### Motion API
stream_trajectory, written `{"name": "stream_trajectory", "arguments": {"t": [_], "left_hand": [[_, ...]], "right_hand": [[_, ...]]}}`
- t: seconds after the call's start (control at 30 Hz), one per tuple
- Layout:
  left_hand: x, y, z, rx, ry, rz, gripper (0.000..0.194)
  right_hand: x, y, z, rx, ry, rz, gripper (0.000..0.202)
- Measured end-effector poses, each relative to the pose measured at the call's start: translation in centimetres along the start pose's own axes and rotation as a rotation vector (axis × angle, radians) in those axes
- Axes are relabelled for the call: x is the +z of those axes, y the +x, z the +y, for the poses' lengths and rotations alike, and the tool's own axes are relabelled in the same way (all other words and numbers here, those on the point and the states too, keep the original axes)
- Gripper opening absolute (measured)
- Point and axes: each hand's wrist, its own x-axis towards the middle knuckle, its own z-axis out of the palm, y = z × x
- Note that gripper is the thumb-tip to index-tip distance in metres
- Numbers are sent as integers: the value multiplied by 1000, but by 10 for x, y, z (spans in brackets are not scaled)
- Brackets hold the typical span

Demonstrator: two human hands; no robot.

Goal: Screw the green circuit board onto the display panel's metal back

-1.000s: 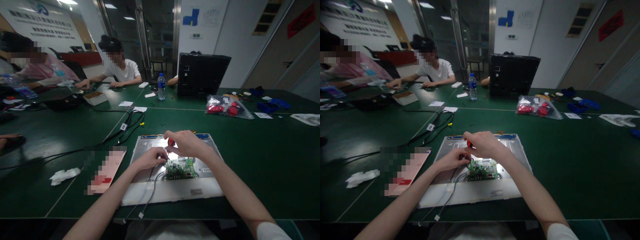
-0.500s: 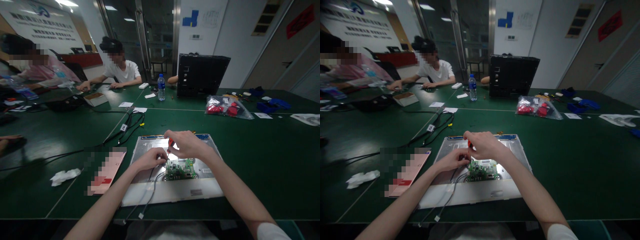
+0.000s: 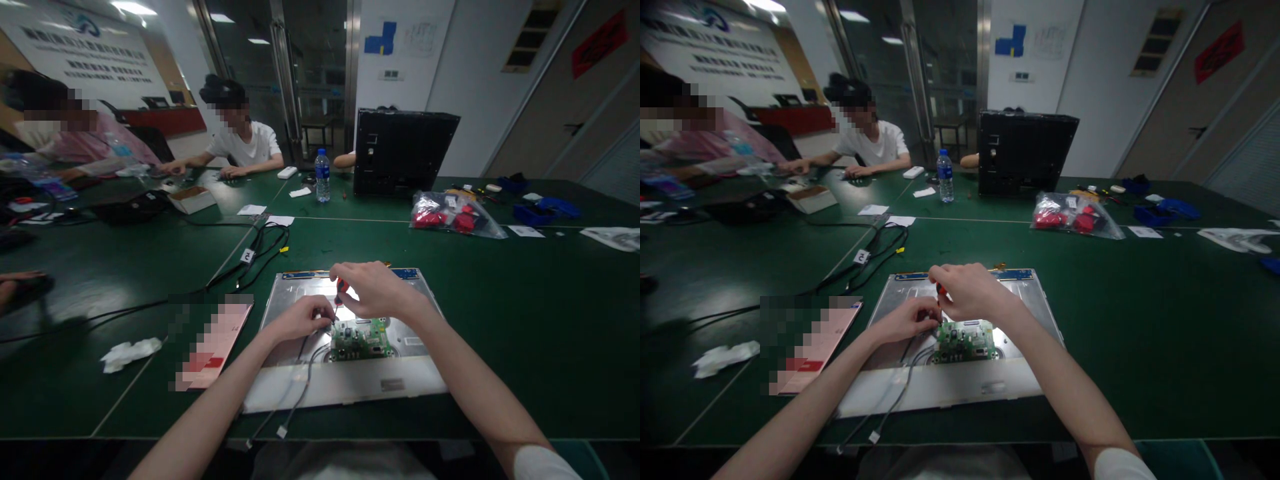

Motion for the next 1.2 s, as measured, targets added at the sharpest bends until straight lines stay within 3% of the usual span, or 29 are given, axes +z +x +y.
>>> {"name": "stream_trajectory", "arguments": {"t": [0.3, 1.2], "left_hand": [[0, -1, -1, -21, 13, -7, 8], [1, 0, -5, 3, -4, -14, 9]], "right_hand": [[3, 3, 0, 62, -27, -20, 17], [0, 0, 0, -6, 28, -7, 20]]}}
